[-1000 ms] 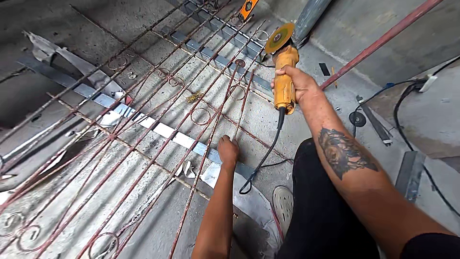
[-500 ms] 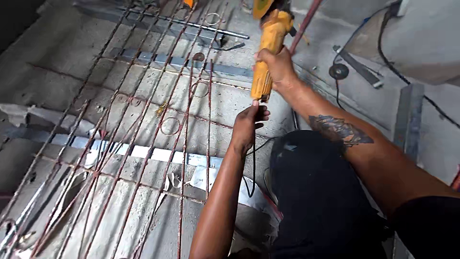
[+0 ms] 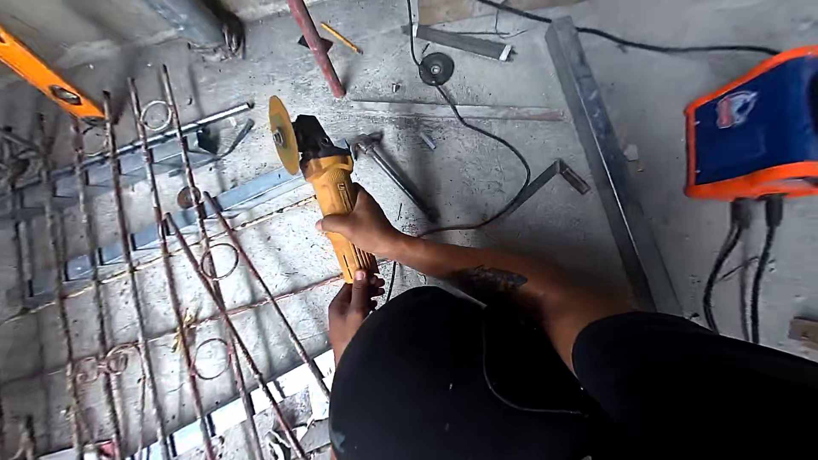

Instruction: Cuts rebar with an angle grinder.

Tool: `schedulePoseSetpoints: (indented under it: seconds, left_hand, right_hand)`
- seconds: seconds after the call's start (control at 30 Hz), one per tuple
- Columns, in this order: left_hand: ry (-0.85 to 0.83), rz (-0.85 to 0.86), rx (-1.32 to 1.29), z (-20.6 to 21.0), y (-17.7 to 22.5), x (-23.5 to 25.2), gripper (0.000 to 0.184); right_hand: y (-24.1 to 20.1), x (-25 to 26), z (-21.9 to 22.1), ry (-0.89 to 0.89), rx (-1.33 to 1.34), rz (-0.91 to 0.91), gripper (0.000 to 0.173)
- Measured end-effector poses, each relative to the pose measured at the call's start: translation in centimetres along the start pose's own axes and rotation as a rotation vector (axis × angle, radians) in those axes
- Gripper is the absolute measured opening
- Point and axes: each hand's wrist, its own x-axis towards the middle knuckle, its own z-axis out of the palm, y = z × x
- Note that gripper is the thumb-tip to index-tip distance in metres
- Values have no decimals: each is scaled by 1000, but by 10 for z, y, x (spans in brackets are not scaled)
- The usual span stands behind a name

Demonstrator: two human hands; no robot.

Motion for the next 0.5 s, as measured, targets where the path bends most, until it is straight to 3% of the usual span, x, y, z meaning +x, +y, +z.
schedulePoseSetpoints:
  seconds: [0.1, 0.17, 0.23, 0.3, 0.33, 0.4, 0.43, 0.5]
  left_hand:
    - [-287, -8, 51, 1, 3, 18, 38]
    - [-325, 70, -64, 25, 6, 27, 38]
    - [-169, 161, 17, 60, 3, 30, 48]
    - [-55, 208, 210, 93, -3, 39, 73]
    - [-91, 222, 284, 107, -7, 45, 80]
    - [-340, 270, 461, 124, -17, 57, 85]
    - [-473, 297, 561, 128, -25, 60, 83]
    - [-618, 299, 722, 109, -32, 61, 58]
  right_hand:
    - [12, 2, -22, -172, 270, -27, 55]
    - [24, 17, -37, -276, 330, -76, 55]
    - [12, 22, -56, -227, 92, -88, 59]
    - [-3, 25, -66, -23, -246, -57, 70]
    - [-7, 26, -72, 79, -402, -30, 79]
    - [2, 25, -104, 197, -607, -19, 88]
    - [11, 26, -129, 220, -687, -30, 90]
    - [31, 35, -185, 230, -832, -90, 91]
